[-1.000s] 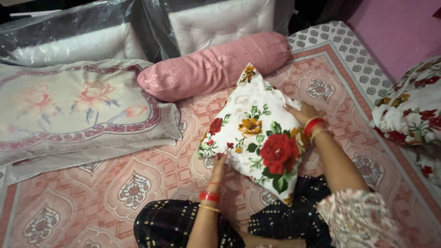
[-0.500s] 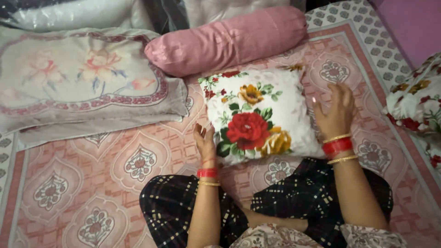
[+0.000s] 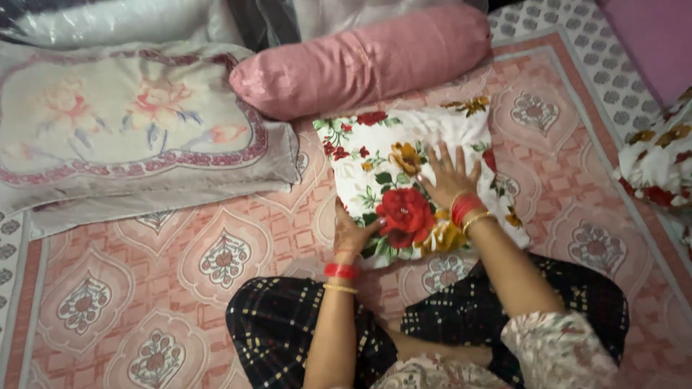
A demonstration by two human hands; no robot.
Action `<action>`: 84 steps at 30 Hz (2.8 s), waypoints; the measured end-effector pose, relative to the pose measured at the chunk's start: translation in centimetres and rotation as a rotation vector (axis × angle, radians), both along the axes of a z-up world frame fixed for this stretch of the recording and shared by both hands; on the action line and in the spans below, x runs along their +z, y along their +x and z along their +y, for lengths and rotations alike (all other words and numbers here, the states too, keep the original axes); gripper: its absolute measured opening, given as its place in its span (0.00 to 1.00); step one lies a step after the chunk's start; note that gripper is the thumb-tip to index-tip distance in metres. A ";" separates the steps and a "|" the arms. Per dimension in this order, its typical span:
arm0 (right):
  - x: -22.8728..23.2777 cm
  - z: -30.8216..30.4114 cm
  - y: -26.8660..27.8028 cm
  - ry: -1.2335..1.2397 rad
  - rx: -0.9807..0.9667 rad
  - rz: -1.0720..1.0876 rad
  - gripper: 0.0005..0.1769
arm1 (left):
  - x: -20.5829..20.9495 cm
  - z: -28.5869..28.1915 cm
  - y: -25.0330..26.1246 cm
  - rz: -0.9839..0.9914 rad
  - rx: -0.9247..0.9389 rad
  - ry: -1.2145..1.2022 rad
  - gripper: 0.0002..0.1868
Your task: The person sits on a bed and repeatedly fluffs, shakes, and smooths a floral-patterned pillow by hand. They adjust the pillow's shape and position multiple times, ensuring it is evenly filled and neatly arranged.
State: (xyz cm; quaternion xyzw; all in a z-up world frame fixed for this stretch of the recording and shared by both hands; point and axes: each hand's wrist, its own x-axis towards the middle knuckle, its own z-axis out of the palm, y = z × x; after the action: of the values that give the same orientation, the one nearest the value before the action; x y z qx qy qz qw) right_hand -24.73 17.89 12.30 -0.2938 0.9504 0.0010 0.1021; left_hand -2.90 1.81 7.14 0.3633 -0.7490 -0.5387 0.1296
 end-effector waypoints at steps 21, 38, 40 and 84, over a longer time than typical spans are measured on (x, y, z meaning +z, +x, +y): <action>-0.7 -3.8 7.3 -0.350 0.286 0.079 0.42 | -13.0 -3.7 -2.3 0.255 0.284 0.640 0.46; -6.2 16.7 2.9 -1.170 -0.646 -0.879 0.34 | -10.1 -1.3 0.2 0.094 0.174 -0.165 0.29; -2.5 15.3 3.4 -1.270 -0.654 -1.085 0.28 | -11.5 -1.8 0.1 0.148 0.105 -0.188 0.27; -2.3 5.0 2.4 -0.169 0.209 0.131 0.46 | -12.9 -1.8 -2.2 0.341 0.290 0.542 0.27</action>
State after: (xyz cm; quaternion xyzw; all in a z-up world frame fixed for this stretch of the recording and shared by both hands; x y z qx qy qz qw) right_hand -22.34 22.91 10.00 -0.3980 0.9160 -0.0493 0.0142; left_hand -5.11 0.05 -5.79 0.3919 -0.4872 -0.7468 0.2266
